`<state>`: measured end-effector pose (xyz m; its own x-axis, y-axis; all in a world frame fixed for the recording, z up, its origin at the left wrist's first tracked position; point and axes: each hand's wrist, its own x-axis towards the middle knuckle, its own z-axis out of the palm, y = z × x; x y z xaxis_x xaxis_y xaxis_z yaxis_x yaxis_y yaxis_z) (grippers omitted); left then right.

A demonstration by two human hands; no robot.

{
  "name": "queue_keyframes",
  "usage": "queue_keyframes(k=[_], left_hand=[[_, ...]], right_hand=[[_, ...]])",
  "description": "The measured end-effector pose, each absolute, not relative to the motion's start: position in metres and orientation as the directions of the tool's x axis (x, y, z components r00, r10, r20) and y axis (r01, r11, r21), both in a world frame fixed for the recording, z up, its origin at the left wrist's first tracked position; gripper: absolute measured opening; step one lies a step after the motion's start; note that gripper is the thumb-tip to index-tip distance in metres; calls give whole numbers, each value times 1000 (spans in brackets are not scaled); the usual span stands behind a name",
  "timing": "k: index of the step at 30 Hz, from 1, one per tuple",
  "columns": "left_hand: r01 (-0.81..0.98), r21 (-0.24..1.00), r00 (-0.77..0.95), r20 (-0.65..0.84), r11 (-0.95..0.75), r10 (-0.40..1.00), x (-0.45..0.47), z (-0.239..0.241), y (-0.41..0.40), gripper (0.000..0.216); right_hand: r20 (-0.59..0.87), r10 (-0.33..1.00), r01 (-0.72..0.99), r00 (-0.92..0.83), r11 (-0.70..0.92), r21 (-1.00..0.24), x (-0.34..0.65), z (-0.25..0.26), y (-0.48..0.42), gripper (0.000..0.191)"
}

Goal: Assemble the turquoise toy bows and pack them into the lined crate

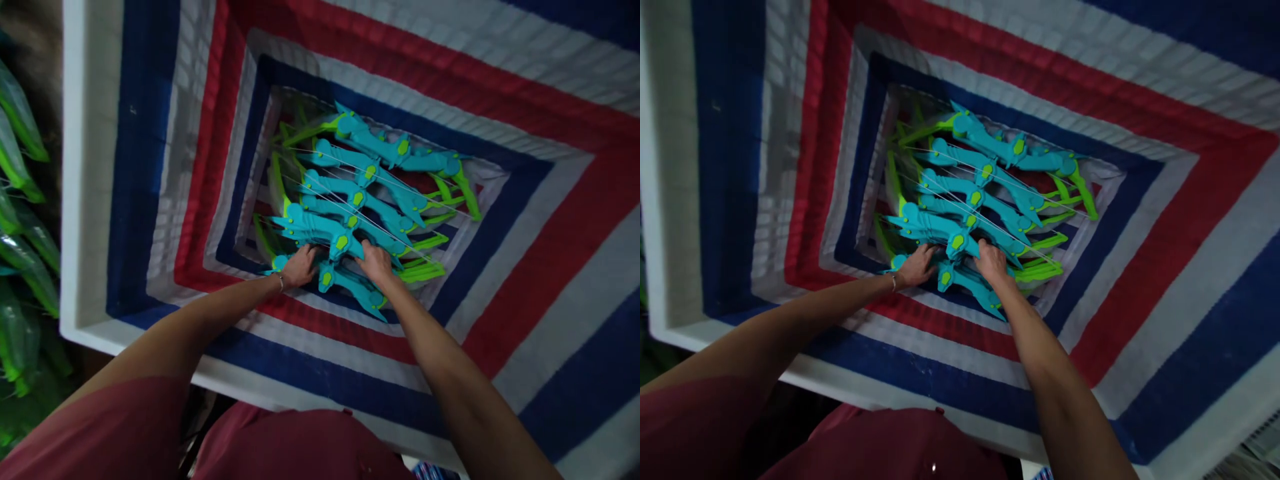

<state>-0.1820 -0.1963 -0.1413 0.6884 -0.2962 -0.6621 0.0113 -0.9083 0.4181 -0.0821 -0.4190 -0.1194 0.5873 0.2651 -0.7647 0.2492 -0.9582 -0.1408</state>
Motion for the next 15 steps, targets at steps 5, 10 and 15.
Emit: queue_keyframes(k=[5,10,15], left_hand=[[-87,442,712,-599,-893,-366,-187,-142,-198,66],[-88,419,690,-629,-904,-358,-184,-148,-205,68],[-5,345,647,-714,-939,-266,-193,-146,-218,63]], right_hand=[[-771,296,258,563,-950,-176,-70,-125,-433,39],[-800,387,253,458,-920,-300,-41,-137,-432,39],[-766,435,192,473,-899,-393,-25,-151,-422,48]])
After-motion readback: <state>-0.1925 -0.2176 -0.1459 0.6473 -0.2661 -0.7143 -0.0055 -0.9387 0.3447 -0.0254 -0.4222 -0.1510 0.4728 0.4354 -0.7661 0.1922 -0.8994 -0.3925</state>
